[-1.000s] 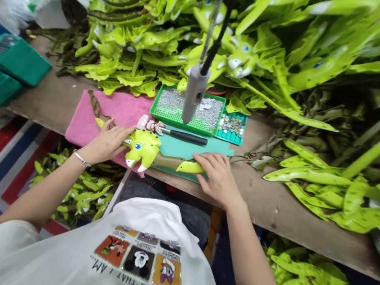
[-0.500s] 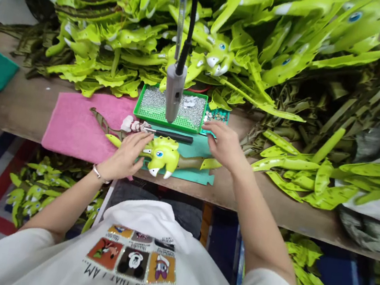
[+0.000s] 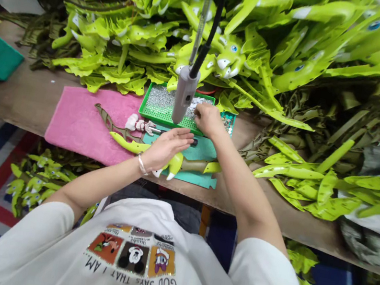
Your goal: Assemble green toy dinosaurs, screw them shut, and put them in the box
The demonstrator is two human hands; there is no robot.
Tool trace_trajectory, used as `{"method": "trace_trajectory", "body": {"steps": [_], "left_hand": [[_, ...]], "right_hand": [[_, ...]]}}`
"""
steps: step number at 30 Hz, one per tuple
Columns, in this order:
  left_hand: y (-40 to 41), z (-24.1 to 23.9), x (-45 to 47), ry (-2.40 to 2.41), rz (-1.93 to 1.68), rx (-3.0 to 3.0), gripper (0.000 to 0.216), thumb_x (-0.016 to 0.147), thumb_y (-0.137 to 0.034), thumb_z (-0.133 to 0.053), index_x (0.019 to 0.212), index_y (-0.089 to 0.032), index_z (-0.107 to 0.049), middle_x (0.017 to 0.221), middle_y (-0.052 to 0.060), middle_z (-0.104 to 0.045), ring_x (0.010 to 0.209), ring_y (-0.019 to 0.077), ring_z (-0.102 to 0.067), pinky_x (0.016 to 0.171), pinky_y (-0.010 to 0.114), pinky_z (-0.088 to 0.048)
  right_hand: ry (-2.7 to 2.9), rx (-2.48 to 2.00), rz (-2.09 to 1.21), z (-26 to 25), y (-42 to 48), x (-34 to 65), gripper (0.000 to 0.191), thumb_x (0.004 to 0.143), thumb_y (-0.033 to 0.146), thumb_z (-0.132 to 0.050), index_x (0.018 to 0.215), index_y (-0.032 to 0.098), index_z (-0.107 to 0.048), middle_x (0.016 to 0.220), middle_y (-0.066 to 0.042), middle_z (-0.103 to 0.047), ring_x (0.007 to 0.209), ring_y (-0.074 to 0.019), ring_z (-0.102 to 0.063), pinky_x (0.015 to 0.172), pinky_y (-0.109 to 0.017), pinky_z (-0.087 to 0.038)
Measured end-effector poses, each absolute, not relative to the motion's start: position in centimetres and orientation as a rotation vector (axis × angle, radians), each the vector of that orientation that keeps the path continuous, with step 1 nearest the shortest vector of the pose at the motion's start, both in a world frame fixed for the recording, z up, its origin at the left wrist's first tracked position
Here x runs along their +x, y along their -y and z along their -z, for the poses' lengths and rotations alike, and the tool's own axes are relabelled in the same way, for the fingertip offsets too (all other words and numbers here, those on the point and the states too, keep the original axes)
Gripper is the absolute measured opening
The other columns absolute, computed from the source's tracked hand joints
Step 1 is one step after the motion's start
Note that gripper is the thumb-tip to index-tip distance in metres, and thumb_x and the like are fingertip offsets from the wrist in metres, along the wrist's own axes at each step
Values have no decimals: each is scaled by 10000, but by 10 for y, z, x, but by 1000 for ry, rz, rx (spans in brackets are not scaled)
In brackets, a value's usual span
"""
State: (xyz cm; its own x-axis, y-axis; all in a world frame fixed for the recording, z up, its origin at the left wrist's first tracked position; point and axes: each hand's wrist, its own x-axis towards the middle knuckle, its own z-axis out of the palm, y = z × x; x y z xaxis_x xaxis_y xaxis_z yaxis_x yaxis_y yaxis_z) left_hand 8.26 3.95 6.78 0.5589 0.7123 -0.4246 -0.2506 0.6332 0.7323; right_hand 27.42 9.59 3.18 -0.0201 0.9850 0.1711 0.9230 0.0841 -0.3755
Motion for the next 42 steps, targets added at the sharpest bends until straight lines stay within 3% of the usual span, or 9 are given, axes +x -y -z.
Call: {"method": "trace_trajectory", "body": {"steps": [4,9,13,21,31,36,42], "left_hand": [[-46,-78,110,-863,-710,304,269,869,-79,-599,1133,-133,-610,1327,171,-655,1327,243,-584,1168,412,-399],[-44,-81,118,-810,-805,138,131,955,-85,-493,964,-130,-616,1184,115,-705,1302,197,-601,1154,354,-412],[-42,-80,116,-818,-823,97,154,957,-87,-485,912,-110,-630,1126,121,-717,1280,211,-615,1144,373,-431],[-40,-91,111,-812,-752,83,229,975,-98,-458,1100,-80,-650,1204,153,-714,1292,215,-620,1135,344,-456],[-29,-90,62,-868,-720,140,358,970,-111,-421,1273,-91,-611,1293,159,-691,1307,230,-613,1148,362,-457],[-23,-91,26,-874,-762,270,322,960,-132,-429,1201,-85,-637,1261,153,-706,1300,235,-619,1171,376,-439],[0,-88,-10,-890,-784,402,263,935,-181,-484,1123,-123,-658,1255,127,-719,1283,232,-632,1195,409,-412]], "right_hand": [[1578,-1674,-470,-44,-81,275,82,631,162,-594,689,204,-632,645,8,-664,588,-138,-556,607,-292,-493],[1440,-1470,-753,-65,-43,257,97,660,265,-714,708,203,-658,678,19,-690,601,-123,-596,613,-286,-534],[1367,-1501,-700,-66,-26,247,99,704,288,-750,700,207,-694,691,13,-711,640,-139,-637,672,-315,-570],[1104,-1471,-599,-57,-14,245,145,712,257,-752,814,234,-651,775,13,-713,710,-168,-700,722,-369,-633],[1057,-1525,-620,-60,35,207,158,753,296,-781,833,236,-659,799,-7,-754,737,-174,-723,720,-344,-633],[1061,-1542,-648,-53,53,184,48,833,273,-700,863,235,-695,853,-20,-769,791,-178,-734,786,-357,-623],[1152,-1608,-482,-37,53,175,175,833,267,-678,998,239,-627,864,-14,-755,768,-170,-730,739,-332,-616]]}}
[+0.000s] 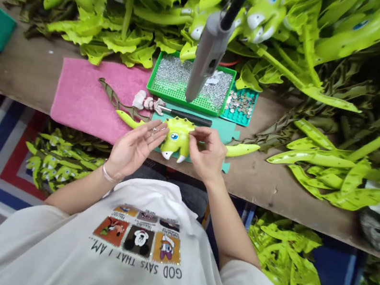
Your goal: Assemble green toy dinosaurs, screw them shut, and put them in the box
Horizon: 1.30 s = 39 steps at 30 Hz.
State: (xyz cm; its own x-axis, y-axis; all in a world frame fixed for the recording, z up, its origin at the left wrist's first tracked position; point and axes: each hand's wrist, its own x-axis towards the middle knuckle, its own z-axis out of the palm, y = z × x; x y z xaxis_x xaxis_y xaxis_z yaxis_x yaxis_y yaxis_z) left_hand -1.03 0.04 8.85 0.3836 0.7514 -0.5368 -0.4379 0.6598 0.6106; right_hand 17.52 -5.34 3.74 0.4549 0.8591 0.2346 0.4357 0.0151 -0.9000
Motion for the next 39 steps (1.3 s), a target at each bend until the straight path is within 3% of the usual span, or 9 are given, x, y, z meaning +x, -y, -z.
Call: {"method": "trace_trajectory", "body": {"steps": [10,14,22,27,31,35,39], "left_hand": [[22,-76,-7,-836,-745,328,256,902,-214,-558,1108,-119,-675,1265,154,-714,1320,271,-602,1215,465,-373],[23,-77,-6,-833,-765,285,242,905,-179,-550,1086,-109,-694,1221,146,-735,1274,264,-638,1199,449,-399],[33,-75,-14,-882,-810,251,250,884,-191,-601,1098,-133,-715,1259,137,-721,1383,269,-540,1222,440,-367],[30,-70,-20,-894,-906,207,247,905,-146,-545,1084,-113,-712,1209,140,-742,1281,258,-632,1198,433,-395],[27,-67,-23,-892,-952,163,249,918,-134,-529,1093,-107,-705,1157,134,-761,1220,251,-674,1186,426,-403],[27,-67,-25,-874,-941,132,251,916,-137,-531,1094,-106,-705,1183,138,-752,1285,259,-629,1204,426,-377],[27,-69,-24,-893,-949,105,255,912,-138,-531,1084,-107,-716,1214,141,-741,1362,262,-561,1214,423,-366]], "right_hand": [[1385,-1819,-244,-34,50,181,97,871,284,-633,961,249,-629,878,-53,-764,867,-240,-737,849,-434,-587],[1395,-1750,-232,-48,58,161,53,891,289,-630,934,260,-642,887,-48,-760,843,-234,-724,808,-420,-582],[1478,-1726,-146,-56,61,117,50,885,234,-634,864,266,-603,804,-37,-733,770,-221,-674,752,-416,-528],[1522,-1746,-200,-47,45,117,51,869,233,-605,861,257,-560,809,-33,-695,780,-211,-653,739,-393,-504],[1639,-1726,42,-32,32,123,73,845,206,-615,862,239,-553,786,-19,-672,751,-210,-616,734,-389,-442],[1723,-1690,161,-31,30,125,85,855,191,-630,878,230,-559,785,-19,-684,740,-208,-584,737,-386,-394],[1736,-1614,73,-43,38,117,98,877,215,-654,943,234,-584,831,-12,-714,757,-194,-599,744,-375,-398]]}}
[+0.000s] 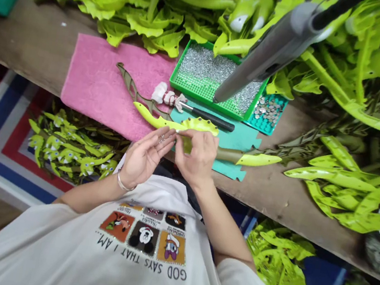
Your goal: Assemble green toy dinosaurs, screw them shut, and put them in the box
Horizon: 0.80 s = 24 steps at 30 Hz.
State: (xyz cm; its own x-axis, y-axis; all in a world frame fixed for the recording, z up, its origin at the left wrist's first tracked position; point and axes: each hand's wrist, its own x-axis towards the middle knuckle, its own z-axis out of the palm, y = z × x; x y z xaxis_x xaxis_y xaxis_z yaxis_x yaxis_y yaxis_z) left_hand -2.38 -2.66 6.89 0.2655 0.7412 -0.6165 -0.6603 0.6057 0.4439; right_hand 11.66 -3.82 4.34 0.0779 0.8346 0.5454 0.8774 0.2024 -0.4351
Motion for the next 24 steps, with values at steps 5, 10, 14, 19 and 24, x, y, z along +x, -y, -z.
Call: {"method": "trace_trajectory", "body": {"steps": [5,10,14,19,24], "left_hand": [[27,-71,-24,-913,-986,111,241,898,-110,-549,1037,-119,-746,1204,130,-746,1396,256,-526,1222,411,-357],[25,-67,-31,-925,-1046,110,244,906,-110,-543,1027,-133,-753,1178,107,-758,1394,237,-529,1226,383,-352],[19,-65,-39,-919,-1134,95,292,940,-131,-485,1100,-118,-729,1231,120,-736,1363,236,-561,1209,387,-380],[15,-69,-41,-946,-1102,51,384,989,-155,-406,1270,-112,-664,1282,130,-712,1366,224,-558,1206,379,-379],[17,-71,-37,-933,-1077,8,412,1020,-193,-376,1328,-109,-636,1300,143,-701,1367,225,-558,1201,389,-386]], "right_hand": [[1698,-1561,83,-46,41,97,139,858,159,-660,925,236,-565,795,13,-700,740,-169,-611,721,-347,-420],[1703,-1531,-50,-42,26,90,160,826,140,-633,892,235,-522,780,10,-659,721,-170,-588,676,-339,-424],[1736,-1601,-52,-35,8,92,137,826,163,-618,873,236,-512,793,-2,-656,713,-183,-570,702,-366,-409],[1822,-1616,77,-29,2,92,130,830,152,-628,854,230,-527,751,-9,-658,720,-205,-556,721,-384,-372],[1814,-1444,-6,-45,11,93,110,887,176,-649,950,225,-573,839,-8,-711,751,-183,-594,744,-369,-398]]}}
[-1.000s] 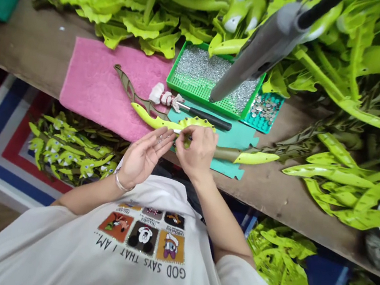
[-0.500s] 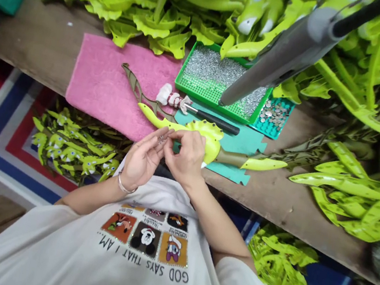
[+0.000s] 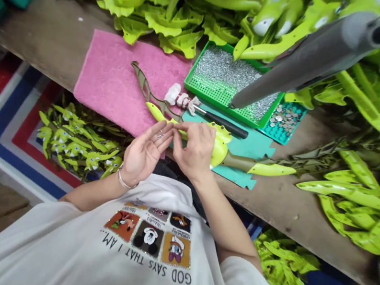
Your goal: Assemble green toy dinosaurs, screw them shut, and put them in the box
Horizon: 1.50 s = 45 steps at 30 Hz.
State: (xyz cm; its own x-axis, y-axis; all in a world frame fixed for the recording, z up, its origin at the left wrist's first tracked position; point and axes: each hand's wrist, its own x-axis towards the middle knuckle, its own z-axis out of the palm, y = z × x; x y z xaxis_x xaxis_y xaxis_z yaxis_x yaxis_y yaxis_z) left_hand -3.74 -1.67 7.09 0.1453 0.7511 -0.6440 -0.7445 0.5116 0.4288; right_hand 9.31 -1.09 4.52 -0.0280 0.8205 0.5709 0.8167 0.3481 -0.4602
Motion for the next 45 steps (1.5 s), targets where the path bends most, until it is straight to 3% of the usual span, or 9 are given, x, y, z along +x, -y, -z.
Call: {"method": "trace_trajectory", "body": {"steps": [6,14,21,28,33,38,45], "left_hand": [[21,-82,-26,-936,-995,-19,387,1038,-183,-380,1249,-75,-686,1296,151,-700,1394,219,-528,1202,341,-379],[37,-77,-20,-862,-834,25,322,1011,-191,-452,1163,-88,-717,1263,164,-715,1324,264,-596,1187,420,-399],[38,-69,-24,-912,-864,65,359,998,-228,-491,1279,-78,-657,1314,186,-683,1350,272,-572,1208,424,-365],[37,-74,-20,-923,-848,55,390,1021,-219,-424,1322,-77,-628,1318,183,-682,1353,260,-570,1203,411,-374],[35,-78,-19,-922,-841,36,413,1028,-210,-385,1350,-71,-602,1320,188,-678,1340,258,-583,1190,425,-387],[35,-81,-19,-900,-803,51,380,1023,-224,-393,1246,-87,-669,1295,170,-698,1379,246,-545,1188,395,-386],[27,-83,-12,-874,-679,73,326,993,-234,-463,1133,-90,-721,1250,165,-720,1359,254,-564,1194,410,-385]], "right_hand": [[1841,-1343,-22,-56,22,95,147,884,155,-671,960,242,-581,783,23,-709,734,-160,-625,747,-351,-423],[1678,-1408,-217,-44,62,131,258,861,130,-653,1015,256,-490,879,-6,-730,808,-172,-702,734,-338,-517],[1790,-1441,34,-17,79,146,318,821,155,-717,945,276,-451,804,40,-766,691,-170,-685,751,-379,-476],[1920,-1467,108,-11,80,147,215,816,183,-700,843,269,-505,763,57,-770,633,-166,-654,747,-389,-454],[1853,-1344,128,-24,76,143,199,816,166,-698,893,275,-549,795,55,-780,664,-152,-662,735,-368,-445],[1984,-1346,35,-37,66,134,145,861,188,-666,939,300,-618,849,58,-789,768,-153,-689,824,-391,-428],[1894,-1412,-164,-48,65,139,132,912,139,-563,969,258,-575,891,-5,-766,810,-177,-679,773,-384,-469]]}}
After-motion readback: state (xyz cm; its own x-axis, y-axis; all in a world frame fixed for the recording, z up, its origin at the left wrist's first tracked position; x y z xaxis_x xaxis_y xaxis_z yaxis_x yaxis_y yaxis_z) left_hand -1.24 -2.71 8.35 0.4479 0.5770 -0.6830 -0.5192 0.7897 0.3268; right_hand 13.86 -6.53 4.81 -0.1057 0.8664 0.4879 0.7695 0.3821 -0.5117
